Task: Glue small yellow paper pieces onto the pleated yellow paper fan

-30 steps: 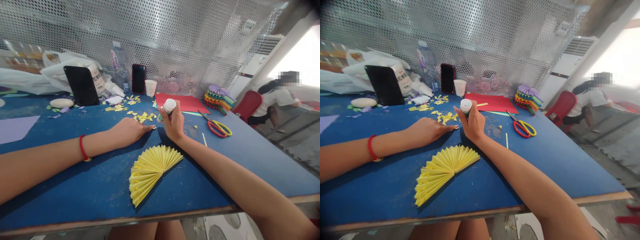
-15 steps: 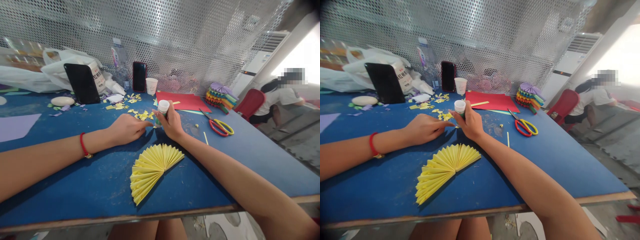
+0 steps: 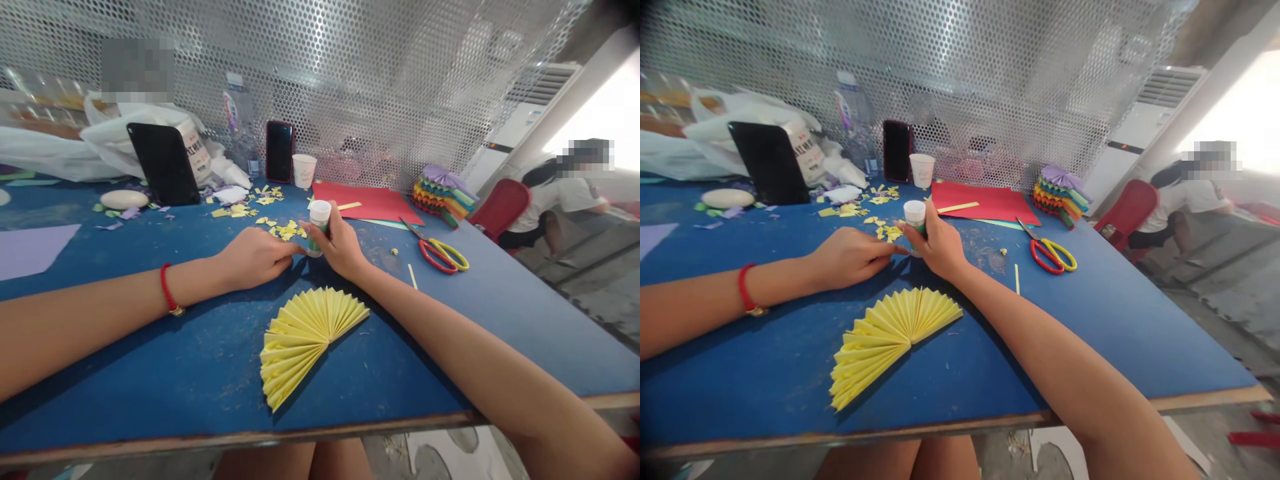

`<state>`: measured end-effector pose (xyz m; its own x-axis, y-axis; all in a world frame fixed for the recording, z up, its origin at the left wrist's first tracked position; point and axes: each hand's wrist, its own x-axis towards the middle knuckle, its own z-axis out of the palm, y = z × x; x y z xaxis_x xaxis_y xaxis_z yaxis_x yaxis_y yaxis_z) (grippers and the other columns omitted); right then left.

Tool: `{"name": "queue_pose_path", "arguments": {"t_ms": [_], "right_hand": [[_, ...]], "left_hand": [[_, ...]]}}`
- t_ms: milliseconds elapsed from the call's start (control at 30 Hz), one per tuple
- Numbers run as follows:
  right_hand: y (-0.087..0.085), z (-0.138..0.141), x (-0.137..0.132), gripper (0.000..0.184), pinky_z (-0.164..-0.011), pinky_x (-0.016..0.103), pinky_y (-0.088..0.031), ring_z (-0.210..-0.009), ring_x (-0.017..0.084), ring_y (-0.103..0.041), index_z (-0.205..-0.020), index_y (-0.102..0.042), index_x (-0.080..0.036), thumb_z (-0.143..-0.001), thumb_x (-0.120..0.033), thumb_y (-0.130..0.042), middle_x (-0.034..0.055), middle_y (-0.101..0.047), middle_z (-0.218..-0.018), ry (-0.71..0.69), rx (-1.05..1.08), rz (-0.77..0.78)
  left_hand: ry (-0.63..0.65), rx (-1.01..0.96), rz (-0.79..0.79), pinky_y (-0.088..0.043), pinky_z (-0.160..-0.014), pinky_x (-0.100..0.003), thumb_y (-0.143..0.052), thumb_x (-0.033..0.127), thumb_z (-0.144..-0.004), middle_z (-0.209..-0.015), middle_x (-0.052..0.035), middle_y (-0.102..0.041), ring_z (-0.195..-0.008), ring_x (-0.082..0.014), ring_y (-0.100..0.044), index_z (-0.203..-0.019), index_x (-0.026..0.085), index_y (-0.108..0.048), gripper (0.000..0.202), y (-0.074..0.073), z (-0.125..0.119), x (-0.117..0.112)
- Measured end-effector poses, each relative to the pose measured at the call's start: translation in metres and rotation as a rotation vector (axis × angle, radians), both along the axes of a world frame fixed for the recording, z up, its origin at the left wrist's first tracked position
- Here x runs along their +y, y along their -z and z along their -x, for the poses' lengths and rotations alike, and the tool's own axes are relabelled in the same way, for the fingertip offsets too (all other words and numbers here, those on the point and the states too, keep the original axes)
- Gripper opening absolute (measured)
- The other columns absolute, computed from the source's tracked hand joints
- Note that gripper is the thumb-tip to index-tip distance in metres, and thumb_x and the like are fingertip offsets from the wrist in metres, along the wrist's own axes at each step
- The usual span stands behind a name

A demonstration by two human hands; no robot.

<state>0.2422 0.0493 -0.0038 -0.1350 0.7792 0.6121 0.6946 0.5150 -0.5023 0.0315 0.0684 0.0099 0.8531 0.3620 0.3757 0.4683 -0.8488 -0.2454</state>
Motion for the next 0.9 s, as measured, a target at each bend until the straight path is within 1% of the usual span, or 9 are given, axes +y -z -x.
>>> {"name": "queue_pose_path", "arguments": {"t_ms": [167, 333, 567, 633, 733, 900], "right_hand": [[-0.0015, 0.0015, -0.0011, 0.029, -0.063, 0.030, -0.037, -0.069, 0.020, -0.061, -0.107, -0.047, -0.025, -0.098, -0.052, -0.050, 0.0020, -0.066, -0.086, 0.001, -0.011, 0.003], [-0.0027, 0.0006, -0.0013, 0.029, -0.063, 0.030, -0.036, -0.067, 0.020, -0.060, -0.108, -0.047, -0.024, -0.099, -0.052, -0.047, 0.0019, -0.066, -0.085, 0.028, -0.032, -0.003], [0.0008, -0.0001, -0.0013, 0.028, -0.062, 0.030, -0.038, -0.064, 0.019, -0.057, -0.103, -0.045, -0.025, -0.099, -0.052, -0.049, 0.0004, -0.061, -0.079, 0.060, 0.004, -0.106], [0.0003, 0.0004, -0.0039, 0.028, -0.063, 0.030, -0.039, -0.063, 0.018, -0.056, -0.104, -0.044, -0.025, -0.099, -0.052, -0.048, -0.0003, -0.060, -0.078, 0.048, 0.026, -0.127], [-0.0012, 0.0011, -0.0071, 0.031, -0.063, 0.029, -0.039, -0.062, 0.017, -0.054, -0.105, -0.043, -0.025, -0.100, -0.056, -0.046, -0.0010, -0.059, -0.078, 0.013, 0.043, -0.133], [-0.0018, 0.0017, -0.0076, 0.035, -0.061, 0.029, -0.036, -0.059, 0.016, -0.051, -0.101, -0.042, -0.024, -0.100, -0.060, -0.042, -0.0012, -0.058, -0.075, 0.037, 0.067, -0.168]], "left_hand": [[-0.003, -0.002, 0.021, -0.030, -0.054, -0.027, -0.050, 0.017, -0.091, -0.065, -0.0012, -0.073, -0.057, -0.0167, -0.064, -0.111, 0.024, -0.077, 0.035, 0.0005, 0.0003, 0.0015], [-0.015, 0.004, 0.052, -0.033, -0.055, -0.026, -0.052, 0.017, -0.092, -0.068, -0.0007, -0.074, -0.060, -0.0159, -0.066, -0.113, 0.025, -0.077, 0.034, -0.0001, 0.0014, 0.0006], [-0.010, -0.001, 0.068, -0.037, -0.058, -0.025, -0.051, 0.017, -0.094, -0.078, -0.0029, -0.078, -0.065, -0.0147, -0.067, -0.112, 0.022, -0.078, 0.032, -0.0023, 0.0012, -0.0033], [-0.011, -0.008, 0.066, -0.037, -0.058, -0.025, -0.052, 0.017, -0.094, -0.078, -0.0033, -0.078, -0.064, -0.0148, -0.067, -0.111, 0.022, -0.078, 0.032, -0.0020, 0.0014, -0.0033], [-0.012, -0.019, 0.061, -0.036, -0.058, -0.025, -0.052, 0.017, -0.093, -0.077, -0.0036, -0.078, -0.063, -0.0158, -0.067, -0.111, 0.022, -0.078, 0.032, -0.0011, 0.0018, -0.0029], [-0.015, -0.063, 0.025, -0.034, -0.056, -0.026, -0.053, 0.020, -0.092, -0.074, -0.0025, -0.077, -0.061, -0.0158, -0.067, -0.104, 0.024, -0.079, 0.029, 0.0022, 0.0012, -0.0010]]}}
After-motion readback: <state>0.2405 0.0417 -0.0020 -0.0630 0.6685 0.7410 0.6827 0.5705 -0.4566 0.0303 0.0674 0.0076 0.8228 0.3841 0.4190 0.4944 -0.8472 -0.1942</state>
